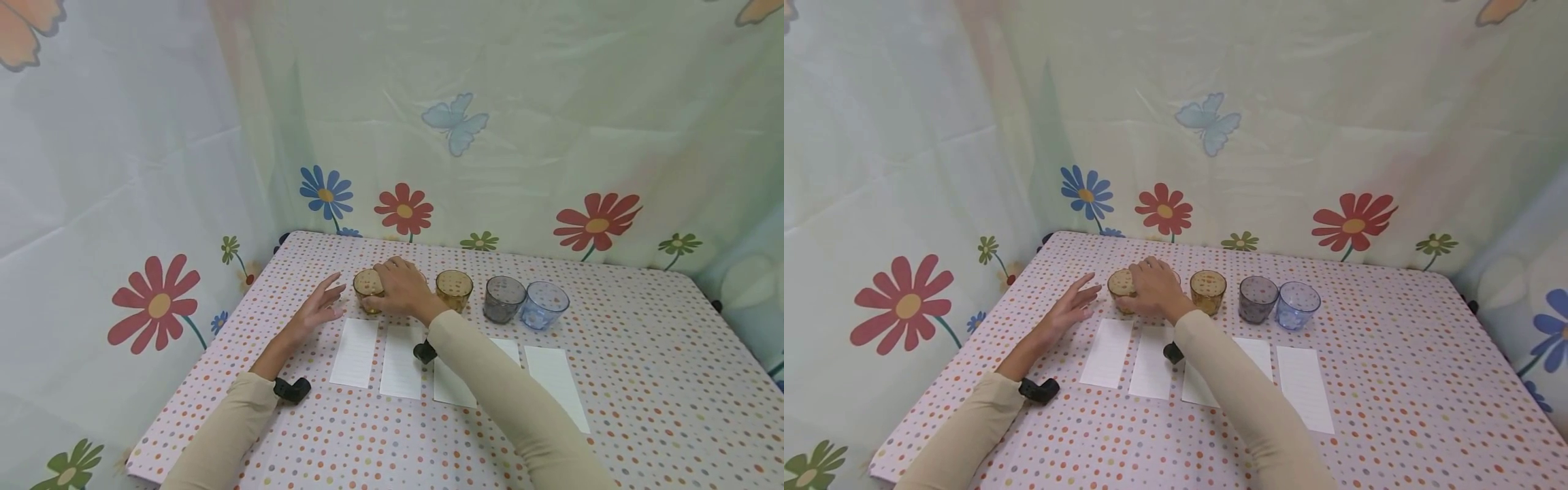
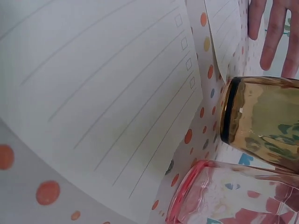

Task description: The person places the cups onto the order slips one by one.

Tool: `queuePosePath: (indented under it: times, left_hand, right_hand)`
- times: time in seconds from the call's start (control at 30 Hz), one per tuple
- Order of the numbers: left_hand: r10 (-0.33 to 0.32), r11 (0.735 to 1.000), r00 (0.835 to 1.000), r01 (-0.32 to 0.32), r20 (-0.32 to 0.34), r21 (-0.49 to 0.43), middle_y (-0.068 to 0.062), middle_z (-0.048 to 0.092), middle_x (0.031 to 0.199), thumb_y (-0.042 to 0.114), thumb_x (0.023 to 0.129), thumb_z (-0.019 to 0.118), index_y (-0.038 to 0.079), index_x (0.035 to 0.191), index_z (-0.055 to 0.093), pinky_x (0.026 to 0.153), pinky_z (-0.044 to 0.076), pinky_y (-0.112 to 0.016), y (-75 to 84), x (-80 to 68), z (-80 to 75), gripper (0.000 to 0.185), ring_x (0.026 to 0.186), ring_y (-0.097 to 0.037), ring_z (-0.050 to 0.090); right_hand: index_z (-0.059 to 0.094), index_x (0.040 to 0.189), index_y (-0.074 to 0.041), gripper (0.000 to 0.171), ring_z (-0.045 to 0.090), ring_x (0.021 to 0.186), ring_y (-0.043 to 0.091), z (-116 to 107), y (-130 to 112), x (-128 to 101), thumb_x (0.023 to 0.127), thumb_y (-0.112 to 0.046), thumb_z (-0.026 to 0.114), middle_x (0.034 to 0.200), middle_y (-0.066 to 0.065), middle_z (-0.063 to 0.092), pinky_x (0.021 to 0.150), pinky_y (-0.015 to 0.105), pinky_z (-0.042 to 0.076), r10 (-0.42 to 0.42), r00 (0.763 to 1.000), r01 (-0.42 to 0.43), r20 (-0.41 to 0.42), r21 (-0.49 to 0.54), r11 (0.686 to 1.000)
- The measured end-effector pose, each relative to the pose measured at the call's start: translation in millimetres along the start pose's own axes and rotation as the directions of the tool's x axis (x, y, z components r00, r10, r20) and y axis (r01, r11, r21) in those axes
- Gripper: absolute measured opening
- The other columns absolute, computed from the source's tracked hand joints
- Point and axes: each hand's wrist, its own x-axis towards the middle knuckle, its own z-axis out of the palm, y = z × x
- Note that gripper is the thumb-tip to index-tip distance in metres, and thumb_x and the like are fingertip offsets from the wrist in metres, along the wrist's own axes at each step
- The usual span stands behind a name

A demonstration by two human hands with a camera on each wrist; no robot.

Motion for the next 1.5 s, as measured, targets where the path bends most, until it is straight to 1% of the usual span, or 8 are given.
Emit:
queuePosePath:
  times: [0.2, 0.4, 0.57, 0.73, 0.87, 1.03, 1.13, 1.5]
  left_hand:
    - [0.01, 1.0, 1.0, -0.009, 0.024, -0.006, -0.028, 0.016, 0.151, 0.003, 0.094, 0.047, 0.011, 0.152, 0.006, 0.104, 0.025, -0.065, -11.5, 0.4, -3.4, 0.072, 0.138, -0.047, 0.013]
    - [0.004, 1.0, 1.0, -0.004, 0.027, -0.012, -0.019, 0.02, 0.152, 0.008, 0.094, 0.049, 0.022, 0.152, 0.008, 0.102, 0.025, -0.066, -24.9, -2.8, -5.7, 0.073, 0.139, -0.042, 0.016]
    - [0.021, 0.999, 0.999, -0.02, 0.033, -0.035, -0.019, 0.022, 0.151, 0.01, 0.093, 0.05, 0.022, 0.152, 0.009, 0.104, 0.027, -0.062, -23.8, -8.4, -4.8, 0.073, 0.139, -0.04, 0.019]
    - [0.003, 0.996, 0.998, 0.002, 0.058, -0.088, -0.016, 0.018, 0.153, 0.016, 0.092, 0.054, 0.029, 0.151, 0.009, 0.103, 0.031, -0.059, -21.5, -16.4, -3.6, 0.075, 0.139, -0.038, 0.018]
    - [-0.006, 0.993, 0.997, 0.014, 0.071, -0.121, -0.014, 0.016, 0.154, 0.019, 0.09, 0.057, 0.033, 0.151, 0.009, 0.105, 0.026, -0.061, -17.4, -21.7, -1.1, 0.078, 0.14, -0.038, 0.017]
    - [0.028, 0.989, 0.995, -0.015, 0.092, -0.145, -0.017, 0.013, 0.154, 0.015, 0.089, 0.057, 0.027, 0.152, 0.007, 0.107, 0.015, -0.064, -13.1, -27.1, 3.9, 0.081, 0.14, -0.041, 0.013]
    - [0.042, 0.987, 0.992, -0.023, 0.119, -0.158, -0.016, 0.012, 0.155, 0.014, 0.089, 0.056, 0.025, 0.152, 0.004, 0.107, 0.018, -0.063, -12.7, -30.8, 7.0, 0.083, 0.141, -0.04, 0.012]
    - [0.089, 0.976, 0.985, -0.057, 0.146, -0.21, -0.023, 0.005, 0.154, 0.005, 0.086, 0.056, 0.012, 0.152, -0.003, 0.111, 0.003, -0.06, -16.5, -37.7, 10.1, 0.088, 0.14, -0.043, 0.005]
  right_hand:
    - [0.045, 0.138, -0.012, 0.081, 0.039, 0.125, 0.021, -1.4, -5.3, -3.3, 0.079, -0.066, 0.055, 0.133, 0.004, 0.051, 0.105, 0.043, 0.035, -0.017, 1.0, 0.018, -0.019, 0.05, 0.999]
    - [0.046, 0.135, -0.011, 0.077, 0.042, 0.116, 0.016, -8.1, -14.9, -9.8, 0.077, -0.059, 0.062, 0.127, 0.002, 0.052, 0.096, 0.038, 0.044, -0.046, 0.998, 0.053, -0.037, 0.221, 0.974]
    - [0.044, 0.136, -0.01, 0.077, 0.047, 0.112, 0.016, -9.9, -21.6, -17.5, 0.077, -0.055, 0.066, 0.124, 0.003, 0.053, 0.093, 0.037, 0.045, -0.06, 0.998, 0.059, -0.006, 0.342, 0.938]
    - [0.044, 0.136, -0.01, 0.075, 0.053, 0.107, 0.017, -7.7, -23.8, -27.3, 0.078, -0.051, 0.067, 0.119, 0.001, 0.054, 0.089, 0.034, 0.047, -0.088, 0.996, 0.075, 0.014, 0.394, 0.916]
    - [0.044, 0.136, -0.011, 0.074, 0.053, 0.102, 0.014, -4.8, -25.3, -35.5, 0.078, -0.051, 0.068, 0.116, 0.0, 0.054, 0.085, 0.033, 0.048, -0.109, 0.994, 0.099, 0.0, 0.423, 0.901]
    - [0.044, 0.135, -0.01, 0.074, 0.053, 0.098, 0.014, -4.4, -34.0, -44.1, 0.077, -0.049, 0.07, 0.115, 0.005, 0.056, 0.082, 0.032, 0.048, -0.156, 0.988, 0.141, -0.003, 0.446, 0.884]
    - [0.045, 0.134, -0.009, 0.073, 0.053, 0.097, 0.014, -3.1, -38.8, -47.7, 0.077, -0.048, 0.071, 0.114, 0.005, 0.056, 0.081, 0.031, 0.048, -0.181, 0.983, 0.163, -0.003, 0.452, 0.877]
    - [0.046, 0.133, -0.008, 0.074, 0.053, 0.098, 0.013, 4.8, -43.4, -54.2, 0.077, -0.047, 0.072, 0.115, 0.006, 0.056, 0.083, 0.031, 0.048, -0.205, 0.979, 0.181, 0.01, 0.434, 0.883]
